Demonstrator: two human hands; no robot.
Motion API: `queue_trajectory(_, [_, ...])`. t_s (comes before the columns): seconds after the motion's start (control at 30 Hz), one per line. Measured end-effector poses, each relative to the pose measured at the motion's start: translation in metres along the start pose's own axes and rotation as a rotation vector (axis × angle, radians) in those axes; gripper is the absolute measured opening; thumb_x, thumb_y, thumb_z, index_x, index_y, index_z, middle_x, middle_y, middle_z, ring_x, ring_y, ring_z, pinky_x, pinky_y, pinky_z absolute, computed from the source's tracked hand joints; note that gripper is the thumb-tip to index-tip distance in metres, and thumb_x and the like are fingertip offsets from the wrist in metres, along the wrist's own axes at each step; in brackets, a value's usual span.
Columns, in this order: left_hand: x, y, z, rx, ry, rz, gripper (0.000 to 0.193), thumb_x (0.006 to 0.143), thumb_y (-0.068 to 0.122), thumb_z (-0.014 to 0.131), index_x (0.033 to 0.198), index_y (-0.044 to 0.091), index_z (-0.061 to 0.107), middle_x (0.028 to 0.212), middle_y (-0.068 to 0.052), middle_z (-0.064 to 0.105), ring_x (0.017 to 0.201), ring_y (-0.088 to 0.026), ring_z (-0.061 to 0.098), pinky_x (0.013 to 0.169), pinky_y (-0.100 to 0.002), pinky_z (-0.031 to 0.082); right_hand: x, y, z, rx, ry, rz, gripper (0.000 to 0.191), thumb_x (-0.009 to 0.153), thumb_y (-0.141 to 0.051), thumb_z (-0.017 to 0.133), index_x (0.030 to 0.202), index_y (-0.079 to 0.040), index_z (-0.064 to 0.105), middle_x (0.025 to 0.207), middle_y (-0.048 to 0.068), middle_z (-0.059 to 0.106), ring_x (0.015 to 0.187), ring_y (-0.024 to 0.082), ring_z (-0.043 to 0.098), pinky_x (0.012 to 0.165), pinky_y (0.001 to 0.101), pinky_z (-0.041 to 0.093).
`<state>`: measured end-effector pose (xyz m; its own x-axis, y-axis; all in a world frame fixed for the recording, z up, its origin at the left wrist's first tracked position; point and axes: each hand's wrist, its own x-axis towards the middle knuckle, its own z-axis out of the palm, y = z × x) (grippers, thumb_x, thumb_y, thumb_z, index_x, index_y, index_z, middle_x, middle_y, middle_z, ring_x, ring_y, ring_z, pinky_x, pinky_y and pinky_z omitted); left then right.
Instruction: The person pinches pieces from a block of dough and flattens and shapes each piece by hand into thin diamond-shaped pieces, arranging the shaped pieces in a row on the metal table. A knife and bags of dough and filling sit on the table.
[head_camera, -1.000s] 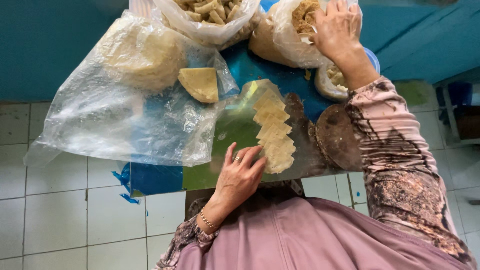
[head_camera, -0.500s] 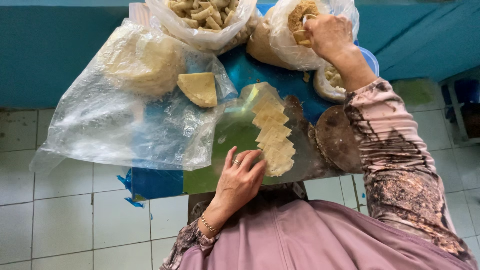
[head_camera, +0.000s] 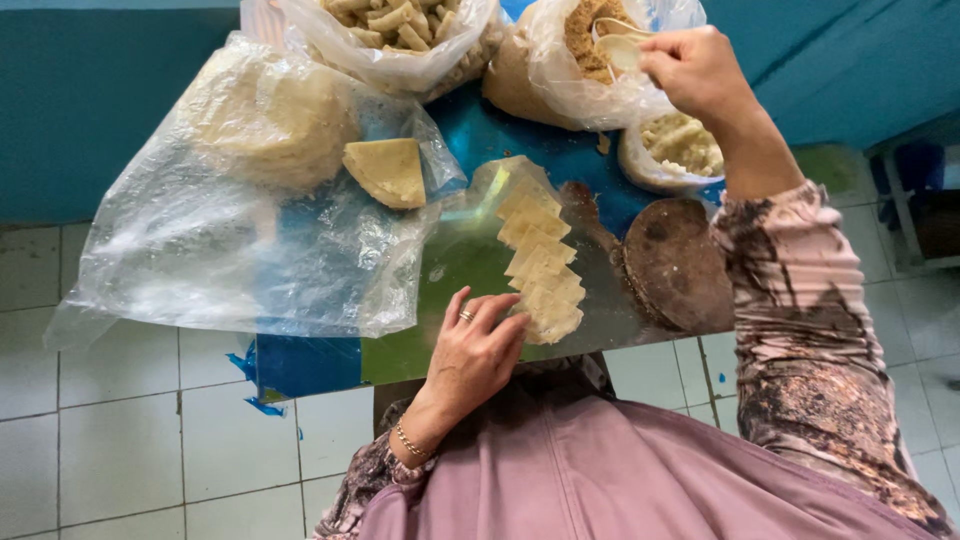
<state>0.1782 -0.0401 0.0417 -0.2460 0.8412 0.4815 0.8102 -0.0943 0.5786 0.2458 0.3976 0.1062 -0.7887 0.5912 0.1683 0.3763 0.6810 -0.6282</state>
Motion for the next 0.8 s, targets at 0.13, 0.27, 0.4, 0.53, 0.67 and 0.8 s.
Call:
queue_trajectory(0.13, [0.000, -0.002, -0.001, -0.097, 0.044, -0.047, 0.021, 0.088, 0.009, 0.072, 0.109, 0.010, 0.070, 0.122, -0.008, 0.067, 0.109, -0.028, 0.065, 0.111, -0.052, 0.043, -0.056, -0.034, -0.006, 0.282, -0.173, 0.033, 0.021, 0.102, -0.010, 0.067, 0.120, 0.000, 0.073, 0.086, -0.002, 0.066, 0.074, 0.000, 0.058, 0.064, 0.0181, 0.047])
queue_trajectory(0.27, [0.001, -0.002, 0.002, -0.060, 0.032, -0.034, 0.020, 0.088, 0.009, 0.073, 0.108, 0.010, 0.070, 0.120, -0.008, 0.067, 0.108, -0.028, 0.065, 0.110, -0.052, 0.043, -0.048, -0.039, 0.000, 0.196, -0.122, 0.067, 0.016, 0.101, -0.012, 0.068, 0.115, -0.004, 0.067, 0.077, 0.000, 0.063, 0.069, 0.005, 0.057, 0.059, 0.0222, 0.043])
queue_trajectory(0.4, [0.000, 0.000, 0.000, -0.061, 0.027, -0.031, 0.021, 0.088, 0.009, 0.072, 0.109, 0.009, 0.070, 0.120, -0.008, 0.067, 0.108, -0.029, 0.065, 0.110, -0.051, 0.044, 0.011, -0.015, 0.028, -0.268, 0.139, -0.082, 0.012, 0.100, -0.018, 0.070, 0.109, -0.016, 0.076, 0.084, 0.008, 0.072, 0.077, 0.025, 0.068, 0.065, 0.0388, 0.051])
queue_trajectory(0.53, [0.000, 0.001, -0.002, -0.074, 0.036, -0.043, 0.020, 0.089, 0.010, 0.072, 0.109, 0.009, 0.070, 0.119, -0.008, 0.067, 0.109, -0.028, 0.065, 0.110, -0.051, 0.044, 0.050, 0.001, 0.063, -0.637, 0.092, -0.350, 0.014, 0.091, -0.026, 0.070, 0.101, -0.025, 0.079, 0.090, 0.012, 0.075, 0.085, 0.038, 0.072, 0.068, 0.0513, 0.055])
queue_trajectory(0.67, [0.000, 0.001, -0.003, -0.066, 0.026, -0.033, 0.019, 0.090, 0.010, 0.073, 0.109, 0.009, 0.070, 0.120, -0.009, 0.067, 0.109, -0.028, 0.065, 0.111, -0.051, 0.044, 0.046, 0.009, 0.039, -0.465, 0.049, -0.161, 0.017, 0.095, -0.027, 0.072, 0.108, -0.022, 0.082, 0.087, 0.012, 0.076, 0.076, 0.030, 0.071, 0.065, 0.0434, 0.054])
queue_trajectory(0.8, [0.001, 0.000, -0.003, -0.104, 0.024, -0.036, 0.019, 0.090, 0.010, 0.073, 0.109, 0.009, 0.070, 0.120, -0.009, 0.067, 0.109, -0.028, 0.066, 0.110, -0.051, 0.044, 0.001, 0.000, 0.001, -0.022, -0.003, 0.016, 0.017, 0.101, -0.019, 0.073, 0.112, -0.007, 0.079, 0.085, 0.008, 0.072, 0.074, 0.011, 0.067, 0.065, 0.0272, 0.050])
